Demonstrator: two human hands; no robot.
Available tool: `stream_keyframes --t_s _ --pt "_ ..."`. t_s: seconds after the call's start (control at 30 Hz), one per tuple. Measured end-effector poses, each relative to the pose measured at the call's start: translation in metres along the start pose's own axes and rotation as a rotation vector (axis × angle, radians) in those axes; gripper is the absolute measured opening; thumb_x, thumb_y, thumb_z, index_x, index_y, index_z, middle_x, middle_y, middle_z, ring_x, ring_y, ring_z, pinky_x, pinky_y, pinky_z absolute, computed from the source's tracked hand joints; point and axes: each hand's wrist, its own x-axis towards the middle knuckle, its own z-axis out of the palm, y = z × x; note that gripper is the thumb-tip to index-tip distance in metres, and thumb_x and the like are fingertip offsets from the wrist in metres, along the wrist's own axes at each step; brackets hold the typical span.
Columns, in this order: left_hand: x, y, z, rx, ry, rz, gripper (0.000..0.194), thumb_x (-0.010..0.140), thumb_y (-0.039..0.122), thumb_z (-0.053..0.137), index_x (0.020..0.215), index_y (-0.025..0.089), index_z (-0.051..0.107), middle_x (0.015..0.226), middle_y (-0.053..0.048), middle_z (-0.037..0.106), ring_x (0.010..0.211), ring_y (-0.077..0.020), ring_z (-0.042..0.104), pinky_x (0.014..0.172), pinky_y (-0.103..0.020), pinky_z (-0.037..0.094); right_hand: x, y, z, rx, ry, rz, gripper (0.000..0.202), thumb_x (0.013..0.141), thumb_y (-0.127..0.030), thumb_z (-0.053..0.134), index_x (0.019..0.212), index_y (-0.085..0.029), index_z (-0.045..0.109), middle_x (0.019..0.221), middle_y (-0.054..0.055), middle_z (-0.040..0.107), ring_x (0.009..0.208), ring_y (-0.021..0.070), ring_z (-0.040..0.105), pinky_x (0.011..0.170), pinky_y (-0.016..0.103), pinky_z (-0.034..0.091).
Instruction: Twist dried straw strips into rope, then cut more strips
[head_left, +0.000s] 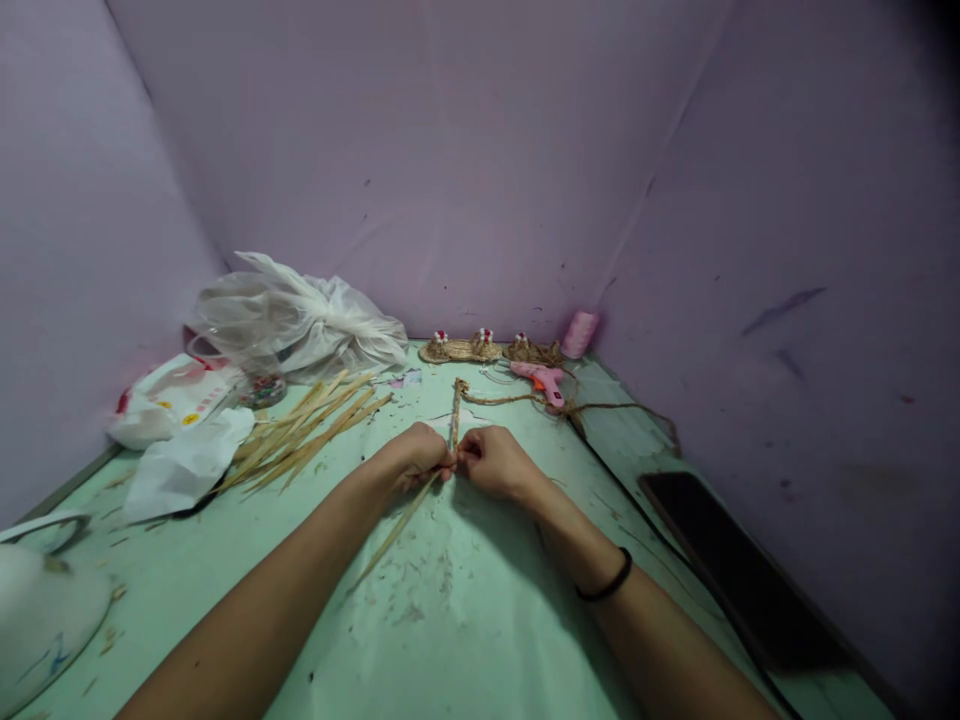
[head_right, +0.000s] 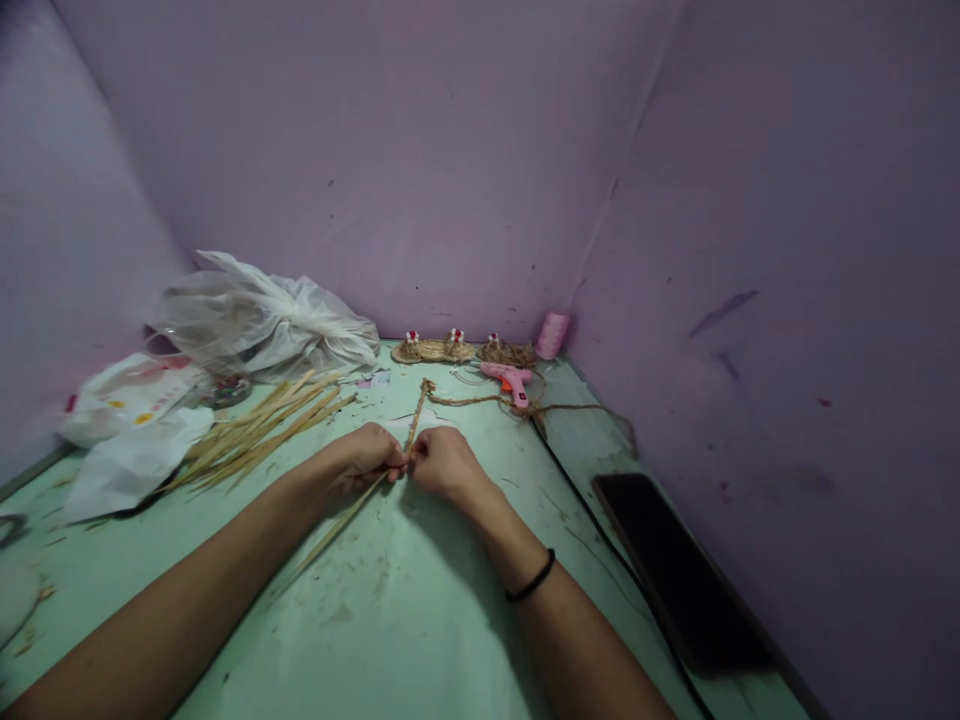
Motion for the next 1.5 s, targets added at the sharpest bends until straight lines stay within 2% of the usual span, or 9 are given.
stream_keyframes --t_s 0.1,0.3,0.43,0.7,0.83,0.97,1.1,1.33,1.5 --pt "0.001 -0.002 0.004 -0.013 0.020 -0.020 0.018 0.058 0.015 0.046 0.041 0.014 0.048 0.023 0.004 0.026 0.026 -0.0061 0.019 0.034 -0.022 0.010 -0.006 -0.007 -0.003 -0.183 0.025 -0.027 0.014 0.060 -0.016 0.053 0.066 -0.014 0.065 0.061 0.006 0.063 0.054 0.0122 0.047 0.046 0.023 0.024" --pt "-0.003 0.001 0.010 -0.038 0.118 0.044 0.017 0.052 0.013 0.049 0.038 0.015 0.041 0.026 0.005 0.027 0.028 -0.0045 0.021 0.035 -0.021 0.013 -0.014 -0.018 -0.012 -0.294 0.066 0.091 0.017 0.065 -0.024 0.054 0.072 -0.015 0.067 0.071 0.014 0.066 0.062 0.0188 0.056 0.049 0.026 0.027" --pt "-0.001 -0.002 0.008 -0.103 0.070 0.031 0.020 0.051 0.016 0.050 0.035 0.016 0.036 0.026 0.005 0.025 0.028 -0.0035 0.019 0.035 -0.020 0.011 -0.020 -0.032 -0.015 -0.345 0.022 0.115 0.023 0.065 -0.031 0.055 0.073 -0.013 0.068 0.073 0.018 0.065 0.064 0.0238 0.058 0.049 0.028 0.029" --pt "0.018 -0.021 -0.003 -0.142 -0.026 0.103 0.010 0.048 0.018 0.050 0.042 0.015 0.044 0.029 0.006 0.029 0.028 -0.0039 0.020 0.033 -0.020 0.010 -0.032 -0.055 -0.011 -0.410 -0.047 0.065 0.023 0.063 -0.015 0.052 0.079 -0.013 0.068 0.075 0.016 0.065 0.065 0.0218 0.058 0.051 0.026 0.030" --pt "0.014 -0.018 -0.007 -0.171 -0.081 0.139 0.014 0.049 0.019 0.052 0.041 0.015 0.040 0.032 0.006 0.031 0.028 -0.0025 0.019 0.032 -0.019 0.008 -0.026 -0.044 -0.026 -0.275 -0.024 0.062 0.013 0.061 -0.019 0.053 0.064 -0.015 0.066 0.062 0.009 0.062 0.057 0.0157 0.052 0.047 0.024 0.025" --pt "0.010 -0.014 -0.009 -0.235 -0.136 0.158 0.011 0.050 0.020 0.051 0.046 0.015 0.043 0.035 0.006 0.035 0.028 -0.0020 0.018 0.031 -0.019 0.008 -0.012 -0.023 -0.030 0.098 0.089 0.181 0.010 0.062 -0.014 0.051 0.057 -0.014 0.060 0.051 0.003 0.055 0.050 0.0103 0.047 0.045 0.022 0.026" --pt "0.013 -0.017 -0.011 -0.238 -0.176 0.167 0.008 0.050 0.018 0.049 0.046 0.015 0.043 0.036 0.006 0.035 0.027 -0.0020 0.018 0.031 -0.019 0.008 -0.004 -0.016 -0.013 0.663 -0.177 0.355 0.008 0.063 -0.013 0.050 0.058 -0.013 0.056 0.045 0.000 0.050 0.042 0.0078 0.043 0.041 0.019 0.029" --pt "0.010 -0.016 -0.015 -0.003 -0.175 0.223 0.009 0.053 0.021 0.051 0.048 0.014 0.051 0.035 0.003 0.039 0.028 -0.0051 0.026 0.032 -0.020 0.015 -0.002 -0.014 -0.001 0.631 -0.110 0.413 0.017 0.058 -0.012 0.051 0.043 -0.015 0.046 0.030 -0.007 0.033 0.029 0.0035 0.023 0.033 0.020 0.013" --pt "-0.011 0.001 -0.016 0.277 0.048 0.170 0.010 0.051 0.019 0.052 0.043 0.013 0.055 0.030 0.002 0.036 0.032 -0.0080 0.030 0.036 -0.022 0.022 -0.002 -0.014 -0.001 0.684 -0.122 0.388 0.011 0.057 -0.013 0.049 0.046 -0.014 0.051 0.033 -0.006 0.039 0.030 0.0029 0.024 0.033 0.020 0.013"
